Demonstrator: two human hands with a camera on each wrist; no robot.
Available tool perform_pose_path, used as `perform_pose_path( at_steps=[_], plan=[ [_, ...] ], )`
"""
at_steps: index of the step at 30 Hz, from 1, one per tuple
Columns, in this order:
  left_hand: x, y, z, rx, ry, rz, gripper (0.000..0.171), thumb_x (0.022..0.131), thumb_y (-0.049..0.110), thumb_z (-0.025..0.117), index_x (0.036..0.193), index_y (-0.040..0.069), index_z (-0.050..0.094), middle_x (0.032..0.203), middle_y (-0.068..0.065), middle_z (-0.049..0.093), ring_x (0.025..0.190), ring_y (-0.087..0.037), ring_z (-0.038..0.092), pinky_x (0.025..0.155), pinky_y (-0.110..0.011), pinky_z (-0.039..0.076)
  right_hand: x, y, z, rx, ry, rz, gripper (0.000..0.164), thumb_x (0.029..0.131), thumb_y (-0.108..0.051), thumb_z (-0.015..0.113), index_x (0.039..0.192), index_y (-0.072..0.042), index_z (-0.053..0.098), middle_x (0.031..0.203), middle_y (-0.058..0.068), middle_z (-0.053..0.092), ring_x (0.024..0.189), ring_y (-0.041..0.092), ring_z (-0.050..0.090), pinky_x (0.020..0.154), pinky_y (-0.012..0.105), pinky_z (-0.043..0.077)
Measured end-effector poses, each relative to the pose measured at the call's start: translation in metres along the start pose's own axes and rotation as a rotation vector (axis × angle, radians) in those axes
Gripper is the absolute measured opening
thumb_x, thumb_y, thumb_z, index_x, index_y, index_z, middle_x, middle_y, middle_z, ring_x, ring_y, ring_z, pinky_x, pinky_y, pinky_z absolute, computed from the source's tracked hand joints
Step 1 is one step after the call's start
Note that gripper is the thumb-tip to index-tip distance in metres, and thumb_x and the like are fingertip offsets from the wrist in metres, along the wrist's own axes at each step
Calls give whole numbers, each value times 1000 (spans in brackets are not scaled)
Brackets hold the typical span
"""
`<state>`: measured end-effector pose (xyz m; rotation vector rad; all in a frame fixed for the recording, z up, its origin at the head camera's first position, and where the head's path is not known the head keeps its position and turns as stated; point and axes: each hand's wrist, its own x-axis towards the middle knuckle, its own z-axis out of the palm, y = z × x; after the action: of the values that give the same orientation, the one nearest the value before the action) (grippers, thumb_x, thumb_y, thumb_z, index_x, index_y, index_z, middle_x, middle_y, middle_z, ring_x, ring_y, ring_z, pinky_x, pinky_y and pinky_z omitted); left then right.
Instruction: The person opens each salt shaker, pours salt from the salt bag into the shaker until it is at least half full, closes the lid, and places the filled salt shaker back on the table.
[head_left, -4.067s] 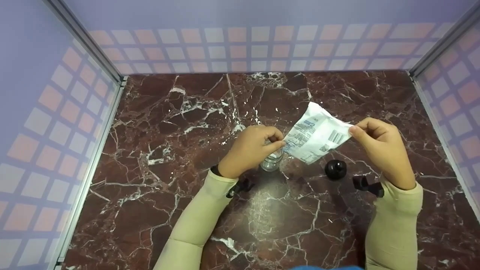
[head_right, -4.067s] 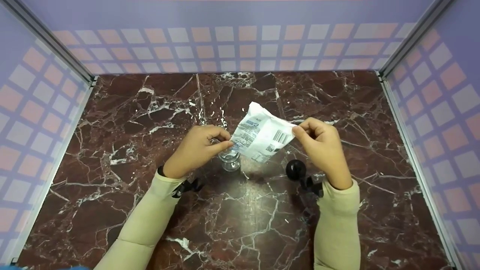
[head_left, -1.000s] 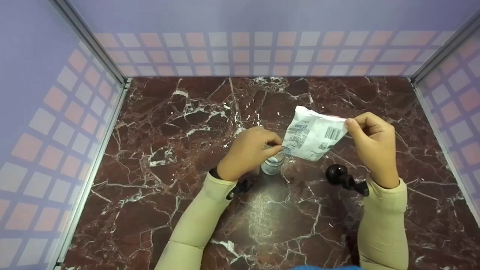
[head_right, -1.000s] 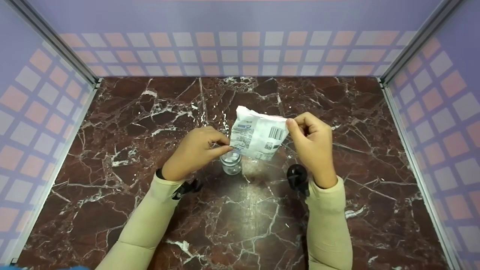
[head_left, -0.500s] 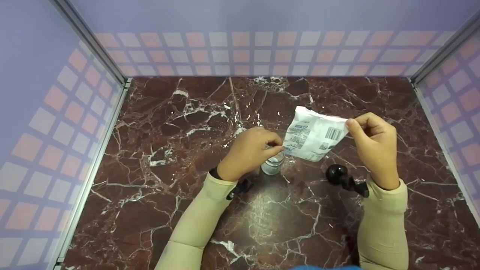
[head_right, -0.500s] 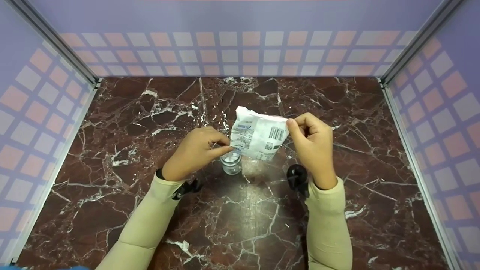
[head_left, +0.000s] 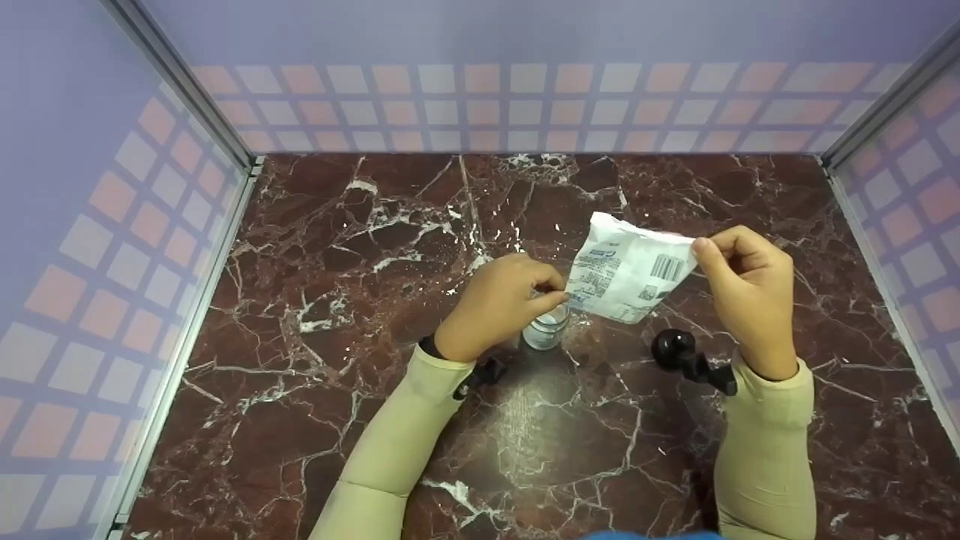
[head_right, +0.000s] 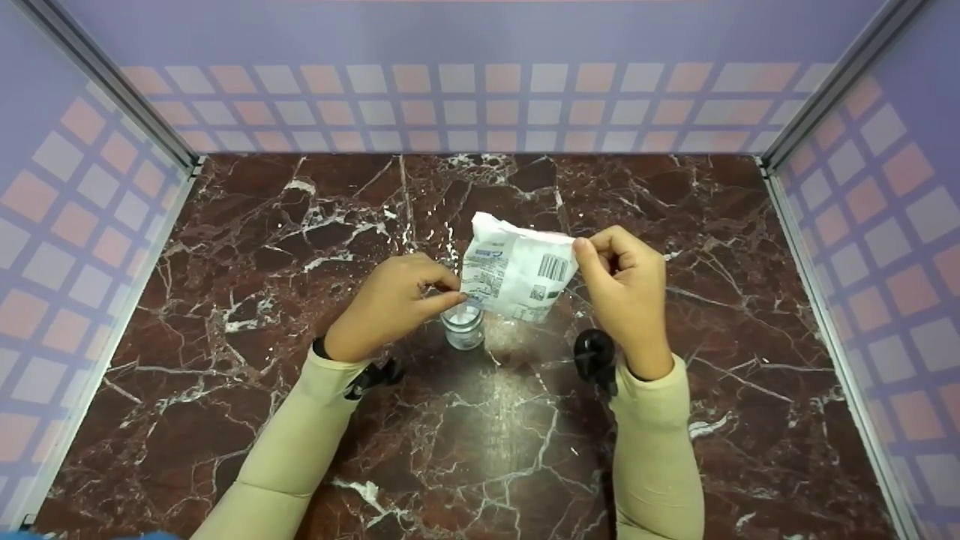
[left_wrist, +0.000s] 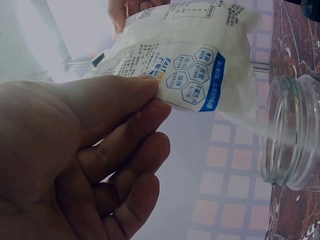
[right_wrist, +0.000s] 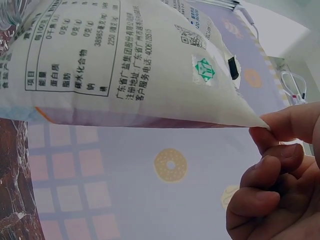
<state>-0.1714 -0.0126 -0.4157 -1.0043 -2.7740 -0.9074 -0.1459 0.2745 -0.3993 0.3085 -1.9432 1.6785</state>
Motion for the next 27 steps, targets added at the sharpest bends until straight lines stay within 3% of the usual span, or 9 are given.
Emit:
perform_pose_path(
  at_steps=[17,27],
  plan=[
    [0,1,2,-7,-6,-2,19,96,34,74,95,17,80,93,7,77,84,-15,67,78,-29,52,-1,-3,4,28,40,-8,21,90,13,67,75,21,57,60,-3,58,49,2,40,47,15,29],
    [0,2,1,-24,-2,-5,18,96,33,75,94,16,79,93,7,77,85,-19,68,77,-30,53,-2,-2,3,-9,49,-46,21,91,12,68,74,19,57,61,-3,58,48,3,39,47,16,29]
  ],
)
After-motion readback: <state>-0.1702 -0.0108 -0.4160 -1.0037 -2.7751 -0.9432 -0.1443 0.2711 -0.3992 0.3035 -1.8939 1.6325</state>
